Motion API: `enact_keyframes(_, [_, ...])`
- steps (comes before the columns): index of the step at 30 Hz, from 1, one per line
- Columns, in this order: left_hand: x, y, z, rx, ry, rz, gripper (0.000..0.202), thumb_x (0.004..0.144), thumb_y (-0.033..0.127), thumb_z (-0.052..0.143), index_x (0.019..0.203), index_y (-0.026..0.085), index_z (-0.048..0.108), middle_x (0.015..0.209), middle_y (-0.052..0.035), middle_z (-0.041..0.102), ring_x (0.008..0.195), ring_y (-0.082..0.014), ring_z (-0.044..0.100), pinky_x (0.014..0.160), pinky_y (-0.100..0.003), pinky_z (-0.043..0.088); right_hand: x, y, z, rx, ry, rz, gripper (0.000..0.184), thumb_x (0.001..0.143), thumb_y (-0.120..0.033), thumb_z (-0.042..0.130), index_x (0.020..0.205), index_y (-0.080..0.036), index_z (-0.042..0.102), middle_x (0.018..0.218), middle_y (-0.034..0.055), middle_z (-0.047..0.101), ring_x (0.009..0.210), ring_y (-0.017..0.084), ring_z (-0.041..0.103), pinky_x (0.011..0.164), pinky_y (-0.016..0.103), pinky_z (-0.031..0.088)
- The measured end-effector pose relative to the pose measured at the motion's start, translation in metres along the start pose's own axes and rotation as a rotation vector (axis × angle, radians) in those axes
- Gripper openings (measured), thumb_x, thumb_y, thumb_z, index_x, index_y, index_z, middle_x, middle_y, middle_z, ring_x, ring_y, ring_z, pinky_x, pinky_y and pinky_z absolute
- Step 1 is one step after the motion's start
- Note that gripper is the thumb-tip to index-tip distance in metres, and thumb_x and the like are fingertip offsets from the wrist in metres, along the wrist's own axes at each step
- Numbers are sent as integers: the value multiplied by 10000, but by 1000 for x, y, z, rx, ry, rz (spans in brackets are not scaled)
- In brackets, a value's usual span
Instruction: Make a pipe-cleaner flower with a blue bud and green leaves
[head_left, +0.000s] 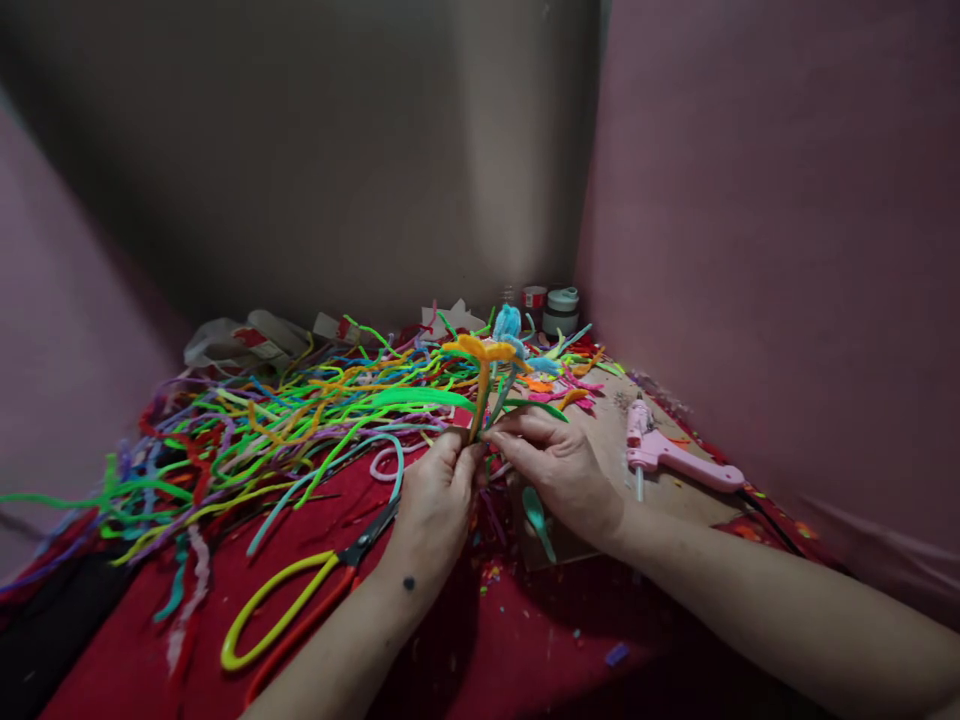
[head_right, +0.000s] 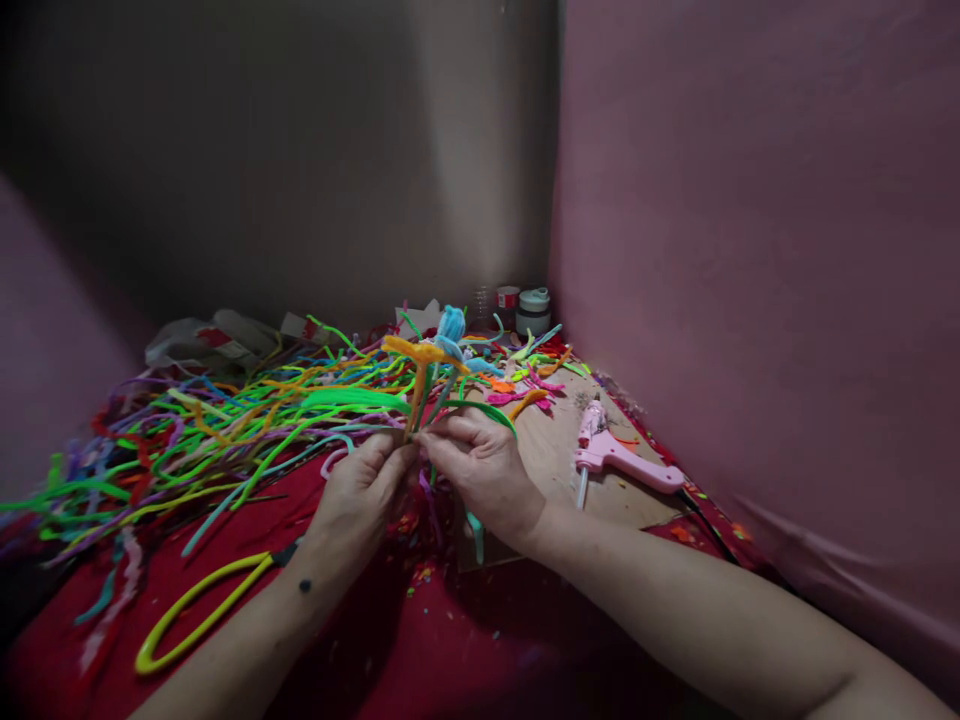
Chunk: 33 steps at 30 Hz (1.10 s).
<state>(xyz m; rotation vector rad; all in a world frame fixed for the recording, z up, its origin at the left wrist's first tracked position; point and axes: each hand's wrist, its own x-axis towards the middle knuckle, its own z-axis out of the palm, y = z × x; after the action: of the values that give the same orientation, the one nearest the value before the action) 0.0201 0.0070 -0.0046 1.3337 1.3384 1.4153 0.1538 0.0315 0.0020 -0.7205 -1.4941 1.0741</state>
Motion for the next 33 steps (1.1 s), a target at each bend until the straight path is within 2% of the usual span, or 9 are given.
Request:
enact_keyframes(6, [-3,12,-1,415,0,125,95,774,205,542,727,203,624,595,10,572,556,-142,483,550,-234,326,-1,4,4,-2,-8,11,136,789,-262,590,788,-206,714,761,11,637,760,150,555,729,286,441])
enact_keyframes(11, [-7,15,0,485,-26,165,146,804,202,506,867,198,638,631,12,587,569,-144,500,573,-230,347,-1,8,6,-100,18,13,147,788,-262,578,708,-176,667,674,-5,587,652,121,507,634,252,408])
enact_keyframes(18, [-9,14,1,444,-10,208,155,809,198,505,886,207,640,648,26,567,585,-128,470,561,-202,341,1,2,2,-279,54,58,162,763,-249,573,680,-178,693,588,-14,576,565,108,486,551,236,378])
enact_keyframes(22, [-10,15,2,408,-7,237,135,804,192,509,817,219,640,614,33,555,564,-126,456,559,-208,333,0,4,0,-217,27,117,180,757,-278,577,721,-183,726,568,-11,580,537,108,469,516,236,368])
enact_keyframes(25, [-9,12,1,407,17,232,117,806,202,508,783,214,621,601,34,536,558,-120,445,564,-215,329,0,6,1,-98,-10,108,170,747,-287,597,750,-190,736,617,-1,622,583,126,501,569,257,409])
enact_keyframes(29, [-6,7,2,183,-8,111,136,810,258,531,694,192,563,525,52,447,472,-96,377,477,-209,288,1,8,4,120,-20,108,146,737,-323,641,786,-221,733,707,-5,668,712,157,573,734,305,457])
enact_keyframes(33, [-4,5,3,-98,-145,-54,265,836,297,519,602,173,496,419,54,432,375,-78,372,425,-206,294,4,10,4,282,-183,189,249,777,-410,608,847,-194,710,676,11,658,653,157,599,672,306,480])
